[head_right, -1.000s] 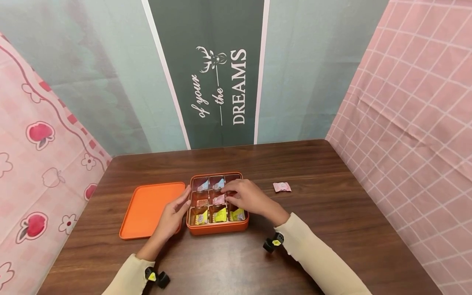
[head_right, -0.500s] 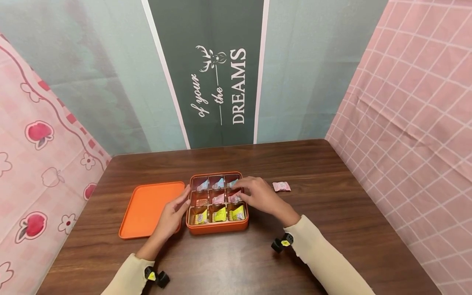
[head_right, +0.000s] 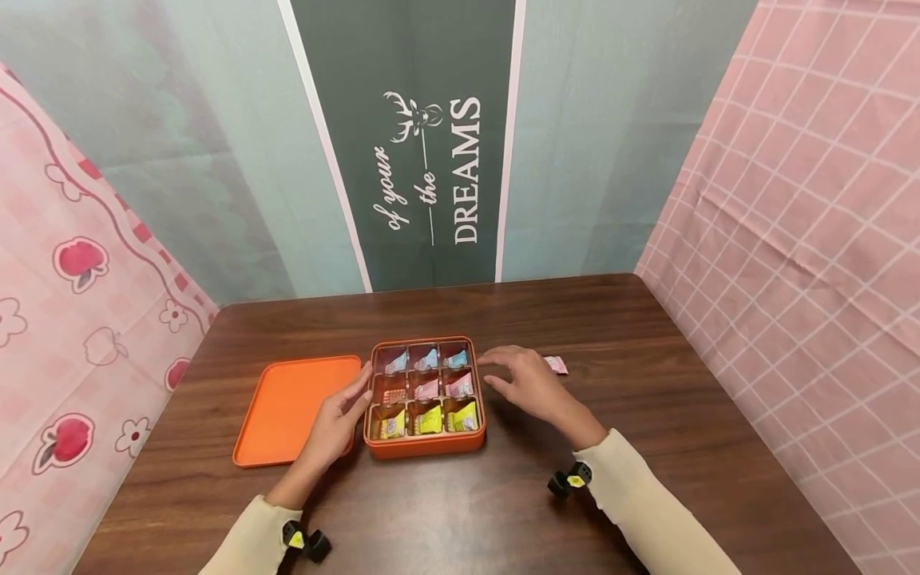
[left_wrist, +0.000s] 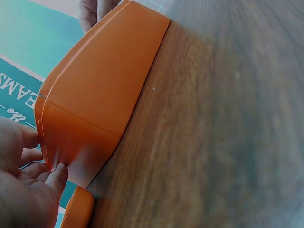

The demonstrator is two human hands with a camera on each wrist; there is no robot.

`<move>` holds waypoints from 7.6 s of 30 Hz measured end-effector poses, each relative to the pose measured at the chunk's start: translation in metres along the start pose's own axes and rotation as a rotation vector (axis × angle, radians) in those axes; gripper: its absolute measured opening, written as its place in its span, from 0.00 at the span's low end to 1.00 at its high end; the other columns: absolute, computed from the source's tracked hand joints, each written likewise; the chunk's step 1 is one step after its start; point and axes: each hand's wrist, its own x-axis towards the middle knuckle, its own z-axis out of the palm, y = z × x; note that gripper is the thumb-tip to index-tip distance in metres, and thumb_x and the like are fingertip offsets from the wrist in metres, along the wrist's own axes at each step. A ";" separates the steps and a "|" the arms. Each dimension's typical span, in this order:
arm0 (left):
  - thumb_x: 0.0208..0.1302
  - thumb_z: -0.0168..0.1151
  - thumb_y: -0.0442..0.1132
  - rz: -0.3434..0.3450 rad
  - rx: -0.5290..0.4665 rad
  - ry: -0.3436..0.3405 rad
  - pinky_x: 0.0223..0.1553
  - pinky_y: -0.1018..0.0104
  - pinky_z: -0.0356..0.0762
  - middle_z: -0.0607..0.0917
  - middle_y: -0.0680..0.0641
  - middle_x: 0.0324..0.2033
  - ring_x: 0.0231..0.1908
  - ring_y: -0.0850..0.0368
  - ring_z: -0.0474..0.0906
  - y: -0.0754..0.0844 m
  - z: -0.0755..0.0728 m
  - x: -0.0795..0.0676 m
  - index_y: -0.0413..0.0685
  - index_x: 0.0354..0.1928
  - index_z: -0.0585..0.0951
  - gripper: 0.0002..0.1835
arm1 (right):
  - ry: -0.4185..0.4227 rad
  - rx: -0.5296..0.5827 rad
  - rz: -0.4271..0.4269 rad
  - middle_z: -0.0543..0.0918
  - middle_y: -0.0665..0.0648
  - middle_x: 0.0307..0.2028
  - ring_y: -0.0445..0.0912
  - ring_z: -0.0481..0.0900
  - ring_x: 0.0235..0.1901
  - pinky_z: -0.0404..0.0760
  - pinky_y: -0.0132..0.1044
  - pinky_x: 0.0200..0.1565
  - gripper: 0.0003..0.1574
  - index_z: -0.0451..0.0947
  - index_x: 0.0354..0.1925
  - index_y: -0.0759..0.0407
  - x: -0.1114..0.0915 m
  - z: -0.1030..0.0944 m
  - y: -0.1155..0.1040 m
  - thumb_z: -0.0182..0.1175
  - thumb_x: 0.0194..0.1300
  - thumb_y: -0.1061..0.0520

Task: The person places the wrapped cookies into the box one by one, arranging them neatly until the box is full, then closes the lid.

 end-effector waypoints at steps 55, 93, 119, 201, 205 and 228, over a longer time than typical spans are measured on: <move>0.76 0.57 0.33 0.005 0.043 0.004 0.71 0.52 0.59 0.67 0.42 0.73 0.73 0.49 0.60 0.000 0.000 0.000 0.38 0.72 0.69 0.25 | 0.001 -0.193 0.086 0.86 0.66 0.48 0.62 0.83 0.49 0.80 0.61 0.52 0.23 0.85 0.52 0.66 -0.042 -0.009 0.085 0.73 0.55 0.67; 0.76 0.57 0.34 -0.014 0.025 -0.005 0.72 0.55 0.57 0.67 0.45 0.73 0.74 0.51 0.59 0.002 -0.001 0.001 0.41 0.73 0.69 0.26 | 0.104 -0.202 0.139 0.86 0.59 0.45 0.48 0.75 0.33 0.75 0.46 0.34 0.24 0.86 0.53 0.59 -0.037 -0.011 0.068 0.73 0.56 0.61; 0.75 0.56 0.29 -0.013 0.027 0.010 0.70 0.47 0.58 0.67 0.36 0.72 0.72 0.41 0.60 0.026 0.000 -0.003 0.31 0.70 0.68 0.25 | 0.084 -0.112 0.137 0.86 0.55 0.47 0.49 0.81 0.38 0.84 0.47 0.41 0.24 0.85 0.56 0.54 -0.021 -0.009 0.025 0.73 0.60 0.60; 0.75 0.55 0.28 0.001 0.032 -0.012 0.70 0.51 0.59 0.66 0.35 0.71 0.72 0.38 0.60 0.042 -0.006 -0.003 0.28 0.69 0.67 0.24 | -0.104 -0.031 -0.182 0.86 0.51 0.47 0.41 0.80 0.35 0.83 0.32 0.39 0.21 0.87 0.54 0.53 0.072 0.031 -0.085 0.73 0.62 0.56; 0.75 0.55 0.28 -0.008 0.039 -0.016 0.70 0.51 0.60 0.66 0.36 0.71 0.72 0.37 0.60 0.043 -0.006 -0.003 0.28 0.69 0.67 0.24 | -0.111 -0.028 -0.198 0.86 0.51 0.47 0.40 0.80 0.35 0.83 0.32 0.38 0.20 0.87 0.54 0.52 0.076 0.034 -0.087 0.73 0.63 0.56; 0.76 0.57 0.34 0.035 0.019 -0.004 0.71 0.57 0.57 0.67 0.43 0.73 0.73 0.50 0.61 -0.001 -0.003 0.001 0.39 0.72 0.69 0.25 | -0.297 -0.136 -0.263 0.86 0.50 0.46 0.39 0.78 0.34 0.81 0.33 0.39 0.18 0.88 0.52 0.52 0.090 0.056 -0.097 0.72 0.64 0.53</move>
